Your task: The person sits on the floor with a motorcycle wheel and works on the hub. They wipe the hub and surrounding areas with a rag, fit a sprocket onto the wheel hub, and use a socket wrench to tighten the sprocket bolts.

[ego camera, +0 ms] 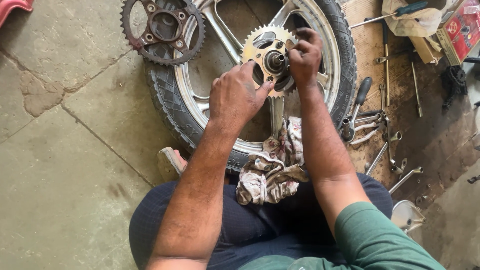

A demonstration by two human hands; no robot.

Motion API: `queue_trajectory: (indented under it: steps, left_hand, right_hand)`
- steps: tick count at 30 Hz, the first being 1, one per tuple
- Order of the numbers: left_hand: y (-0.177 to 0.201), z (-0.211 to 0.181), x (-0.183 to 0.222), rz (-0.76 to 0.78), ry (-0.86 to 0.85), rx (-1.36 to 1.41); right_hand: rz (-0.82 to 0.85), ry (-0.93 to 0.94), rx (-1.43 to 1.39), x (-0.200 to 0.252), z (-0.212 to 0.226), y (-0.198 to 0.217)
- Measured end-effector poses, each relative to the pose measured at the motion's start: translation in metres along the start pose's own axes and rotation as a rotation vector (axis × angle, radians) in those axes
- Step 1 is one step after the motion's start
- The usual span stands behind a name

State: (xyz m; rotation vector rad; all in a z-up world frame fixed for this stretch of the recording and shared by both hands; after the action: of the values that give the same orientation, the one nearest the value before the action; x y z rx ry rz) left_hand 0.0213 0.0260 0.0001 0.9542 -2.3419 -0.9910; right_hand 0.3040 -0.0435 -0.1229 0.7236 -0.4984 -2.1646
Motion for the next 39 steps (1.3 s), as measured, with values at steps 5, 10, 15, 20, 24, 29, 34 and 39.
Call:
queue_trajectory:
  steps: [5,10,15,20,24,29,34,39]
  left_hand:
    - [-0.001,0.000,-0.002,-0.020,-0.010,-0.004]
    - [-0.001,-0.002,-0.002,0.058,0.018,-0.023]
    - [-0.004,0.000,-0.001,-0.016,-0.019,-0.010]
    - [-0.003,0.000,0.000,-0.006,-0.011,-0.027]
    - [-0.005,0.001,-0.003,0.001,-0.011,-0.033]
    - [-0.005,0.001,-0.002,0.003,-0.012,-0.027]
    - [-0.003,0.000,0.000,0.003,-0.015,-0.030]
    - [-0.005,0.001,-0.002,0.004,-0.022,-0.043]
  right_hand:
    - [-0.053,-0.033,0.032,-0.002,0.017,0.001]
    - [-0.023,0.018,0.066,-0.001,-0.007,0.001]
    - [0.004,0.007,0.061,-0.001,0.001,-0.003]
    - [0.056,-0.028,0.018,0.000,0.004,-0.003]
    - [0.014,-0.005,0.084,-0.001,-0.005,-0.001]
    - [0.008,0.066,0.189,0.004,-0.025,0.000]
    - [0.025,0.005,0.145,0.002,-0.022,0.000]
    - [0.052,-0.045,0.074,-0.003,-0.006,0.000]
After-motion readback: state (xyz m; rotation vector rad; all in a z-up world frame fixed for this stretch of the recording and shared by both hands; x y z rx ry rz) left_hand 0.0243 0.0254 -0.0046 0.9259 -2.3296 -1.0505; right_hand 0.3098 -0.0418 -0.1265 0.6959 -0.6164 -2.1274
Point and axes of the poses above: each hand's wrist, its own x-axis away from the middle knuckle, its own y-axis out of the back of the hand, z = x × y, the point moved 3 cm from there along -x, towards the middle knuckle, and after that the axes turned 9 degrees about -x, right-handed, at the moved point
